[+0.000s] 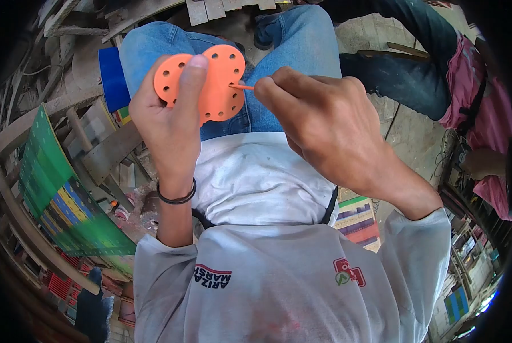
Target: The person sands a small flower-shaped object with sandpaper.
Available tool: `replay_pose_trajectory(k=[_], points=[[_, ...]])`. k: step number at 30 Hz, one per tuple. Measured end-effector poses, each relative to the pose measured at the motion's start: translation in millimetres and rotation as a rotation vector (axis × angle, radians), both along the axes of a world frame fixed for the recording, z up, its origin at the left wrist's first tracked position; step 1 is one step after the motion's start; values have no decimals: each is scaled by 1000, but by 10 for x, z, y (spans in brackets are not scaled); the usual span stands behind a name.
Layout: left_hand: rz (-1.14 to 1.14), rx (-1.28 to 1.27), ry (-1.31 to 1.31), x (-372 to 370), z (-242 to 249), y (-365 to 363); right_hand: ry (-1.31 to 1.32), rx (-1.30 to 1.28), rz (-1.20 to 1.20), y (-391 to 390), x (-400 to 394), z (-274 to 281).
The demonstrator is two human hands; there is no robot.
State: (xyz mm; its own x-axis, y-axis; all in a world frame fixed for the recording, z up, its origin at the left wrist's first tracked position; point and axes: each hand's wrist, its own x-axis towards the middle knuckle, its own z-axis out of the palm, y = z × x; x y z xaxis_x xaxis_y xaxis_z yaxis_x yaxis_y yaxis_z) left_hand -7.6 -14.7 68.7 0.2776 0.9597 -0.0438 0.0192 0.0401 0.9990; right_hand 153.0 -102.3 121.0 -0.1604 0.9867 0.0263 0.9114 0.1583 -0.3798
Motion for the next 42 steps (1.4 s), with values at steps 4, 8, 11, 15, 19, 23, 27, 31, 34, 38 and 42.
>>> replay_pose_trajectory(k=[4,8,11,15,19,23,27,31,34,38,42], points=[[-34,29,7,3,-28,-26,72,-31,-25,-14,17,22],[-72,32,19,-10,-60,-5,303,-3,-84,20,56,-74],[-52,52,-1,-2,-74,-13,414,12,-102,24,70,-126],[-97,100,73,-20,-87,-6,478,-120,-120,42,106,-137],[-130,99,87,-15,-87,10,586,-168,-178,50,126,-150],[-141,122,92,-16,-118,17,764,-337,-285,74,148,-209],[-150,121,96,-35,-133,33,936,-451,-300,49,153,-322],[-168,176,104,-41,-76,45,1173,-824,-479,114,178,-129],[-234,236,154,-72,-67,68,1261,-934,-548,101,169,-157],[-263,183,121,-63,-112,54,1166,-911,-542,65,174,-193],[-222,168,166,-48,-95,64,950,-619,-366,45,157,-236]])
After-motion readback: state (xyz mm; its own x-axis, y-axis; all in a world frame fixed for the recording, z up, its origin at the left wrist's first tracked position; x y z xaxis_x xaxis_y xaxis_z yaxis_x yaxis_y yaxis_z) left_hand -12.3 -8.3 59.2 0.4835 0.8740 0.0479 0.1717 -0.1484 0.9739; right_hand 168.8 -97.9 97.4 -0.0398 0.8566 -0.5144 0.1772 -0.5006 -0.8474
